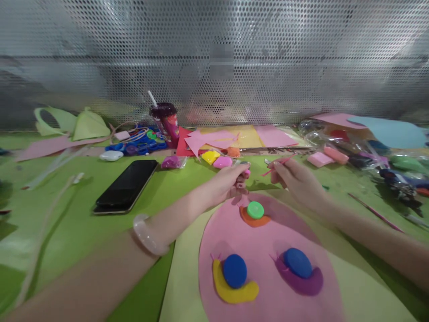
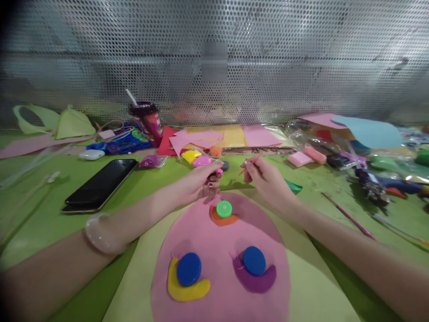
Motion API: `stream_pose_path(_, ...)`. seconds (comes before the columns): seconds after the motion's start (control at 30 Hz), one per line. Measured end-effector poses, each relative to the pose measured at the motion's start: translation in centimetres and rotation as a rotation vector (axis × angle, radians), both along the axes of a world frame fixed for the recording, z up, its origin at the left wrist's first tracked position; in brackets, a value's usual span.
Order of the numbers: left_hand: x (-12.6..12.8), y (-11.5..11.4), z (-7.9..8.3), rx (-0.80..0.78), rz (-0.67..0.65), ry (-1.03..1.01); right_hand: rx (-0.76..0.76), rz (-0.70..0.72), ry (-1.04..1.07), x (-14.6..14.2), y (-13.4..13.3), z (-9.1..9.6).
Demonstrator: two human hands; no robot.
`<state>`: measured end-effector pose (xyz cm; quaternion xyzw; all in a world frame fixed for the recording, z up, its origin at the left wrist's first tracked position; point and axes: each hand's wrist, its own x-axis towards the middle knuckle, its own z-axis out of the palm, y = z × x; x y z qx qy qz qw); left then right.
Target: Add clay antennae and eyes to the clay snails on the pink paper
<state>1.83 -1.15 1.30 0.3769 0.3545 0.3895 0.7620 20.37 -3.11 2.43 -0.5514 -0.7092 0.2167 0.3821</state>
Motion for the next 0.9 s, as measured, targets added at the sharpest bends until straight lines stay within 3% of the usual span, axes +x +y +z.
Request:
stream_pose_path(0.23,0.02,0.37,-0.51,0.002,-0.022,-0.025,0.048,0.036,-0.101,0.3,0.33,-1.26)
stream_pose_path(0.9,-0.12,0.17,-0.18,0.004,-0.026,-0.008,0.024,0.023,-0.123,-0.1,-0.26,-0.6)
